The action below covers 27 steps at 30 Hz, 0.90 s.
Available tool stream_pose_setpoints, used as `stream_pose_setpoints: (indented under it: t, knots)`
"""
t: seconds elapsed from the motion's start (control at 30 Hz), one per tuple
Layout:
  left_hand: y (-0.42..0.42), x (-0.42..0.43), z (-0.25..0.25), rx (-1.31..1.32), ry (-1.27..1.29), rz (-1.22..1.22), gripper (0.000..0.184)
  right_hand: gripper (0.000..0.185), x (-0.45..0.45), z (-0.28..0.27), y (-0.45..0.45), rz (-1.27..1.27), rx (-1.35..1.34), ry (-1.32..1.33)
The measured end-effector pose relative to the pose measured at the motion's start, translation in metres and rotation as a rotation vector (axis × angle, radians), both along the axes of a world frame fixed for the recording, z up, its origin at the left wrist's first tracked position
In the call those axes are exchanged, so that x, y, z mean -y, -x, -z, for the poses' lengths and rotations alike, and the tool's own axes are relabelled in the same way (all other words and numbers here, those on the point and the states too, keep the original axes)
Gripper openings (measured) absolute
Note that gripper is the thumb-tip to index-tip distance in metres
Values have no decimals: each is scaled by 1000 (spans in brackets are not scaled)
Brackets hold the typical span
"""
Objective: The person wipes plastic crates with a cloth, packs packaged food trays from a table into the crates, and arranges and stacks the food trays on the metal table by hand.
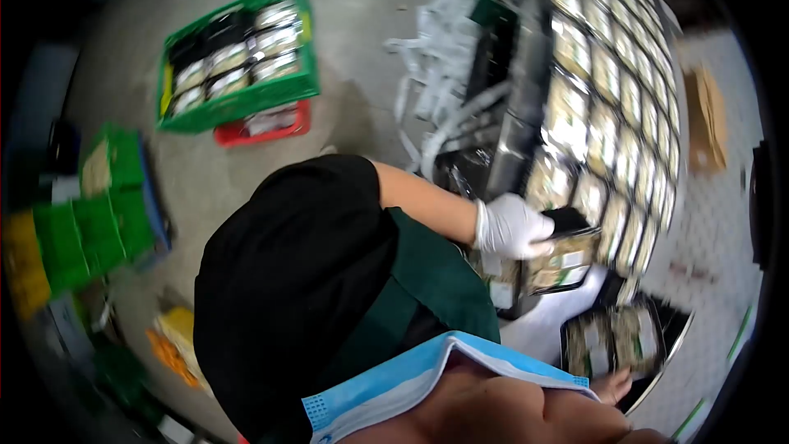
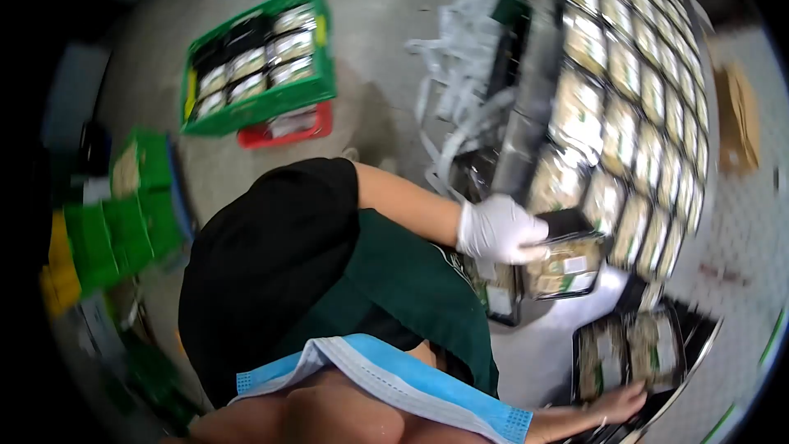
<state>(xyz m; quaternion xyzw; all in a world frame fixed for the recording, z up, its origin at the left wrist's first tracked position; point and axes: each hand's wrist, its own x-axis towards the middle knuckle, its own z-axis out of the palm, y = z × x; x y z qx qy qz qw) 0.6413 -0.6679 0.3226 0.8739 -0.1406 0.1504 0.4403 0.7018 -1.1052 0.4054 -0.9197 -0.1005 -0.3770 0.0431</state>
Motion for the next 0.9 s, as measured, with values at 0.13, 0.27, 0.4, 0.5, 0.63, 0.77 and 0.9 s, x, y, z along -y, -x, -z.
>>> stream_pose_setpoints:
  t: [0.13, 0.27, 0.4, 0.5, 0.63, 0.77, 0.9]
  knots:
    - [66, -173, -33, 315, -74, -482, 35, 32, -133, -80, 30, 247, -184, -113]
    - [178, -325, -1, -64, -17, -1074, 38, 27, -328, -24, 0, -406, -413, -422]
    - [309, -481, 44, -188, -348, -1448, 29, 18, -569, 55, 21, -674, -694, -48]
    - [380, -590, 60, -601, -578, -1568, 25, 20, -755, 97, 71, -1065, -822, 171]
    - [416, -681, 126, -847, -691, -1416, 17, 23, -945, 162, 153, -1883, -468, 363]
    - [437, -698, 291, -928, -145, -1624, 14, 8, -1047, 253, 191, -2238, -202, 714]
    - [409, -645, 283, -1069, -114, -1393, 35, 31, -1032, 368, 190, -1696, -508, 986]
